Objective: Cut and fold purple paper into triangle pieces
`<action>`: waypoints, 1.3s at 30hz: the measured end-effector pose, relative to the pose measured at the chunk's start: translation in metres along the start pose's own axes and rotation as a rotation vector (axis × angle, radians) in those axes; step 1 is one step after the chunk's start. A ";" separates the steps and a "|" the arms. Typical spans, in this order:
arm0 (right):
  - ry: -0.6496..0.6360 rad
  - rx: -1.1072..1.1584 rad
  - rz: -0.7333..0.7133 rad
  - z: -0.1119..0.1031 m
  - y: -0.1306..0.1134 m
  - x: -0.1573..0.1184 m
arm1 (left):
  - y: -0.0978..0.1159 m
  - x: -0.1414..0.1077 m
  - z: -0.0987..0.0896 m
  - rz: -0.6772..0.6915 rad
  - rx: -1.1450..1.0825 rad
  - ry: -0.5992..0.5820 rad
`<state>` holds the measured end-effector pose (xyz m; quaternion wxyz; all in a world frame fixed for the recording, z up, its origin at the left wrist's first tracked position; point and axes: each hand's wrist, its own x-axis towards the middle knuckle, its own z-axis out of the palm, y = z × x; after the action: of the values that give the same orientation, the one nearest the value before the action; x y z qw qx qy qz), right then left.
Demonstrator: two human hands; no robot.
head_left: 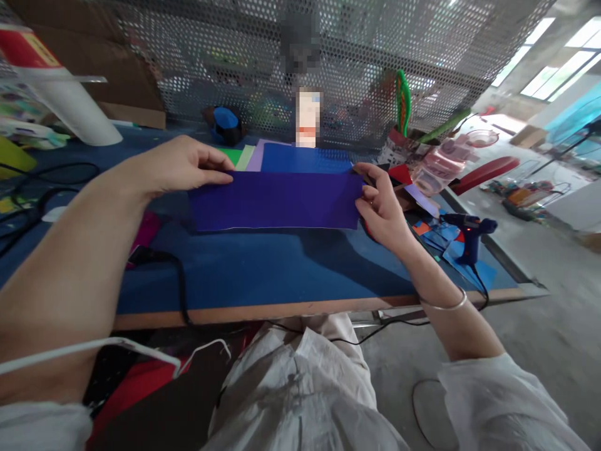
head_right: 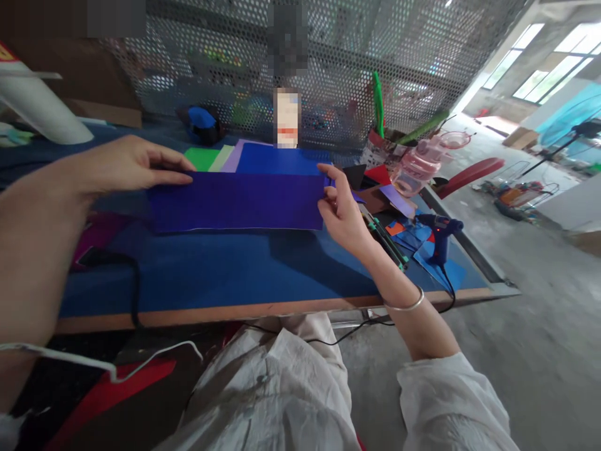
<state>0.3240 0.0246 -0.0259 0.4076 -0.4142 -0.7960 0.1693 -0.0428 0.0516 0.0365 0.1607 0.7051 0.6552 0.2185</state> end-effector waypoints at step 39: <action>-0.227 -0.608 -0.584 0.005 -0.032 -0.109 | 0.030 -0.022 0.044 0.446 0.002 0.038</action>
<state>0.3388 -0.0817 -0.0646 0.2079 -0.2514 -0.9332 -0.1506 0.0047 0.0300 0.0124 0.0954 0.8285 0.4860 0.2614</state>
